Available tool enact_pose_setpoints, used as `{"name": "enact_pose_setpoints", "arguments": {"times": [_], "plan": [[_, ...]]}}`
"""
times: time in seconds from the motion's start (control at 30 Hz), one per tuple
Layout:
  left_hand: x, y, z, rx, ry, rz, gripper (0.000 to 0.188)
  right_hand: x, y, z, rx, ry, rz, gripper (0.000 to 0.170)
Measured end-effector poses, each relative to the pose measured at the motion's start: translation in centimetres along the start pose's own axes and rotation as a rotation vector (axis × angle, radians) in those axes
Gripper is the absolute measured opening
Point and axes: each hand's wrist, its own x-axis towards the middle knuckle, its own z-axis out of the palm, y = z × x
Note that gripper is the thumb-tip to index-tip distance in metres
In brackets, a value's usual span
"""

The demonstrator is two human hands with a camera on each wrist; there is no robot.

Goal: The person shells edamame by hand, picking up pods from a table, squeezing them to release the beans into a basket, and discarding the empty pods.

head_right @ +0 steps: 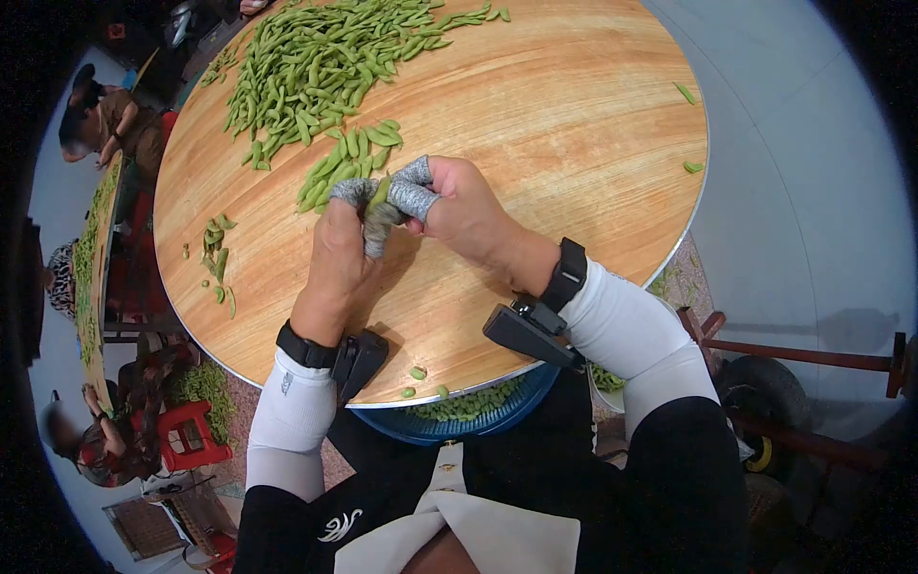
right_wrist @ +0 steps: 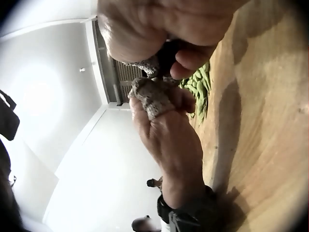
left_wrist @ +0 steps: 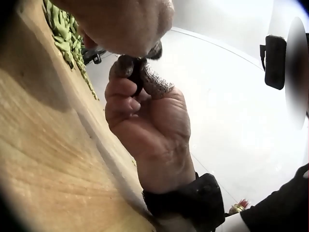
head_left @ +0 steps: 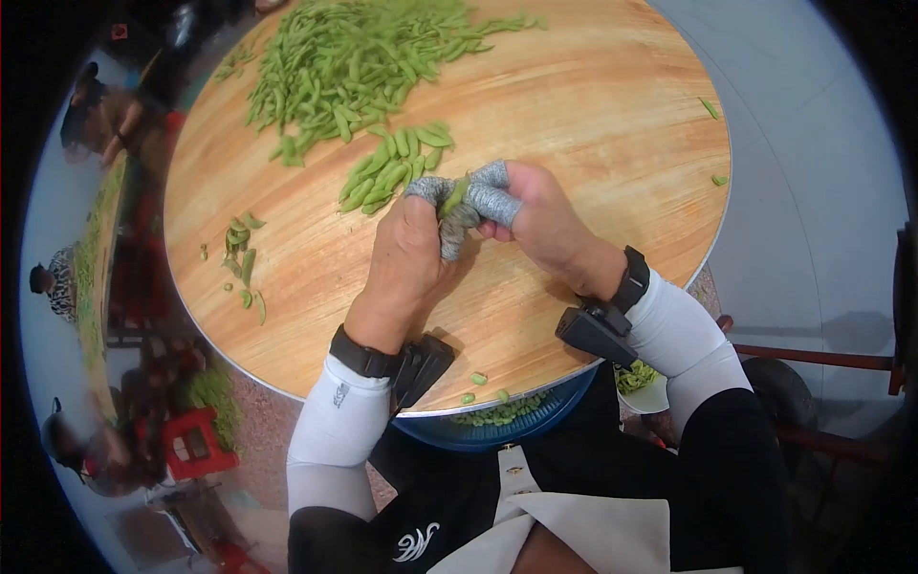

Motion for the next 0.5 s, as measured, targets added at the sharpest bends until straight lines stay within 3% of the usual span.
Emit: {"name": "enact_pose_setpoints", "arguments": {"times": [0.07, 0.2, 0.3, 0.37, 0.4, 0.47, 0.5], "plan": [[0.2, 0.7, -0.2, 0.175, -0.014, 0.080, 0.032, 0.0, -0.2, -0.2, 0.070, 0.005, 0.084, 0.005], [-0.3, 0.0, 0.1, 0.088, -0.019, 0.058, 0.033, 0.0, 0.0, 0.1, 0.029, -0.013, 0.062, 0.004], [-0.4, 0.1, 0.6, -0.057, 0.036, -0.078, 0.026, -0.1, 0.2, 0.4, 0.016, -0.003, -0.003, 0.004], [-0.5, 0.1, 0.8, -0.234, 0.046, -0.297, 0.013, -0.1, 0.3, 0.4, 0.034, 0.002, -0.016, 0.005], [-0.6, 0.0, 1.0, -0.235, 0.045, -0.296, 0.013, -0.1, 0.3, 0.4, 0.013, -0.003, -0.036, 0.005], [-0.9, 0.0, 1.2, -0.692, 0.061, -0.544, 0.014, -0.1, 0.5, 0.3, -0.008, -0.008, -0.055, 0.005], [-0.8, 0.2, 1.2, -0.692, 0.060, -0.544, 0.014, 0.0, 0.6, 0.3, -0.068, 0.003, -0.079, 0.005]]}}
